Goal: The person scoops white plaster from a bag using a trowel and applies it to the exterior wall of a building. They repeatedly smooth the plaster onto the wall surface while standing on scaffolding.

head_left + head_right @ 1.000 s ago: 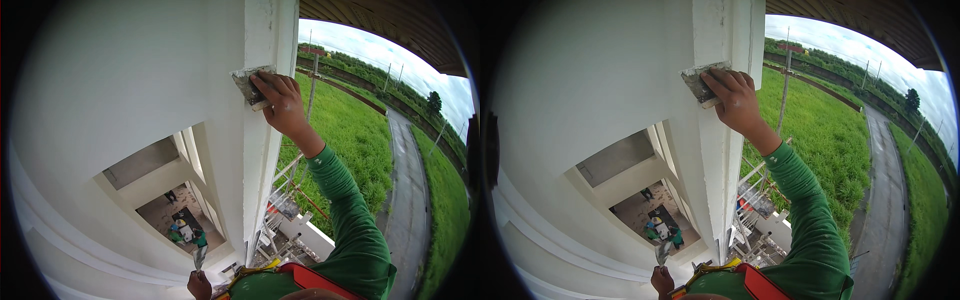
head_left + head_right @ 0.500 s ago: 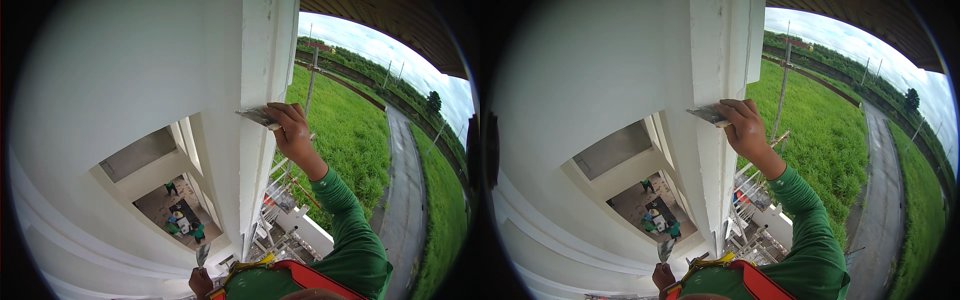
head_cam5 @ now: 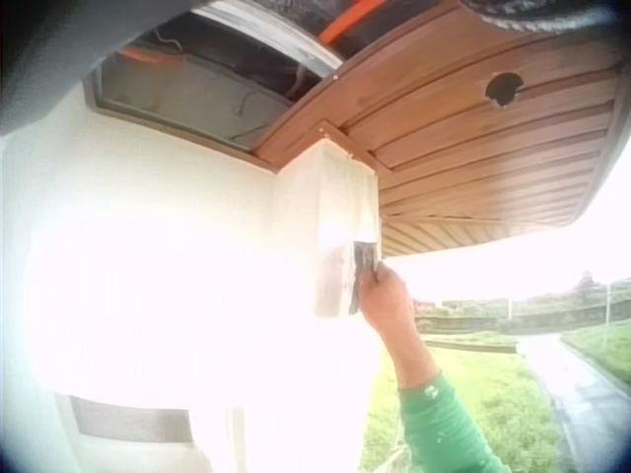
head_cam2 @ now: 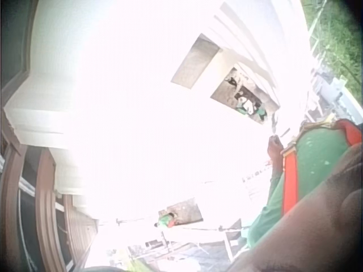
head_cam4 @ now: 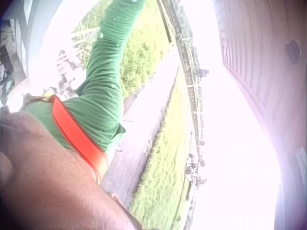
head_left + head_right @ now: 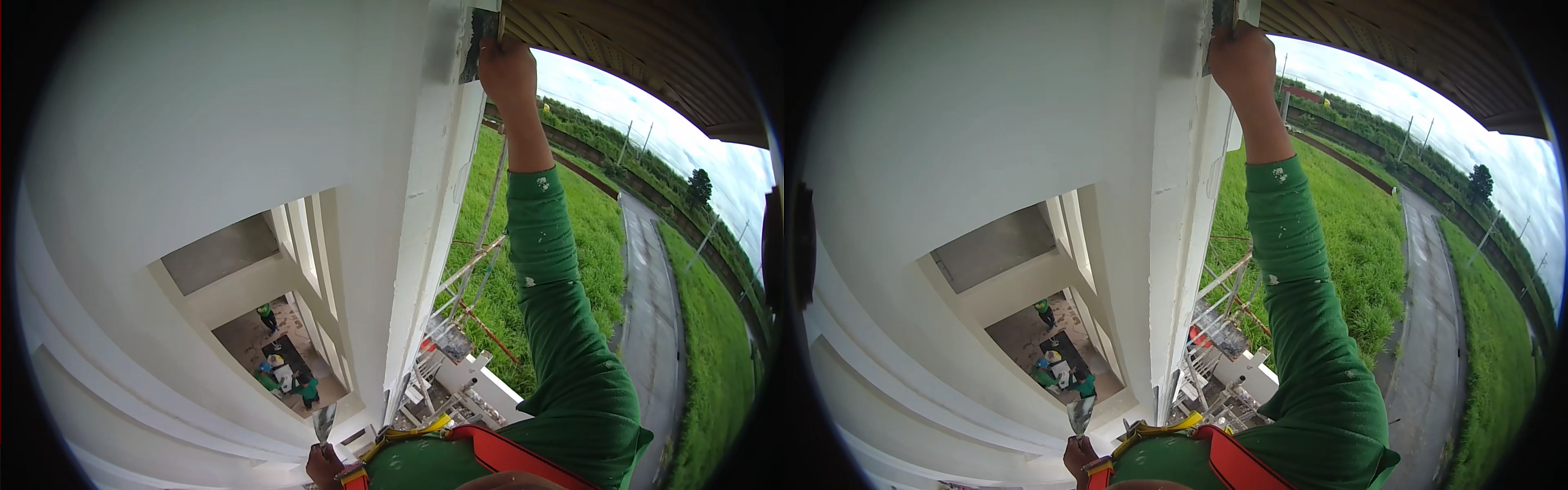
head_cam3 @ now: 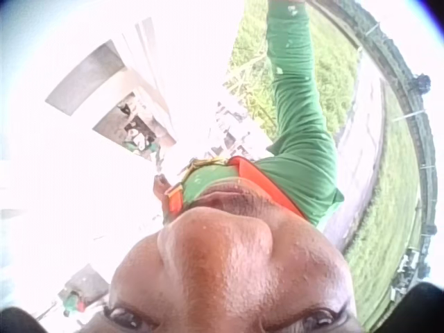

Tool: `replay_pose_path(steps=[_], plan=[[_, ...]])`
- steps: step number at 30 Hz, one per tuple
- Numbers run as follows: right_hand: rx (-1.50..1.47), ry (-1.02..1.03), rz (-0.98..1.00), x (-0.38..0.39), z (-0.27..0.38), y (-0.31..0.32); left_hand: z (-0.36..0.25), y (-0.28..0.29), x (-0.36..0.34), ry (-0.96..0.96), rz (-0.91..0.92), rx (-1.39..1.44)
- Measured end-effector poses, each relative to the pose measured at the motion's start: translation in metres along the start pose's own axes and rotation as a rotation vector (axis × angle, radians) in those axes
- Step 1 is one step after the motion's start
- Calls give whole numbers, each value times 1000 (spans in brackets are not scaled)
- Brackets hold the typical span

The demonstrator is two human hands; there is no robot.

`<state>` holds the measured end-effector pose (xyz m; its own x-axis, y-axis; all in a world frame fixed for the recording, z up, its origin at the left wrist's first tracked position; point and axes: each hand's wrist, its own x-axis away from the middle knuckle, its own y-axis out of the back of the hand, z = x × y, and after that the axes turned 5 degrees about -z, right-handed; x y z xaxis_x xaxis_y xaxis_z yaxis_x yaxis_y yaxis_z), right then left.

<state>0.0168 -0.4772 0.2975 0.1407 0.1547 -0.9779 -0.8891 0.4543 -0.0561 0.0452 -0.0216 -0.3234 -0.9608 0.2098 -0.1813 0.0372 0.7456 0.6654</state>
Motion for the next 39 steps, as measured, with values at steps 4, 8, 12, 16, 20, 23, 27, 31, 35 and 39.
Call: replay_pose_path(steps=[4,8,12,16,20,23,27,31,35,39], plan=[[50,30,-12,4,21,-19,12,9,2,16,-10,-13],[75,31,53,6,47,-34,23,13,-2,-5,-23,16],[24,110,49,14,56,-34,30,18,-7,-11,-49,24],[-47,19,101,16,69,14,26,33,-15,6,-47,-27],[-100,280,-199,-70,29,-9,29,30,-19,-53,-69,-7],[-155,565,-221,-99,22,-26,19,38,-22,-6,-21,-9],[-209,540,-123,-56,11,-31,26,27,-21,-20,-13,-6],[-121,658,-76,20,-22,-30,22,21,-17,-11,-4,20],[-73,471,134,130,-27,-5,25,15,-16,-40,28,-21],[-70,414,256,221,-40,10,13,21,-21,-47,67,-35]])
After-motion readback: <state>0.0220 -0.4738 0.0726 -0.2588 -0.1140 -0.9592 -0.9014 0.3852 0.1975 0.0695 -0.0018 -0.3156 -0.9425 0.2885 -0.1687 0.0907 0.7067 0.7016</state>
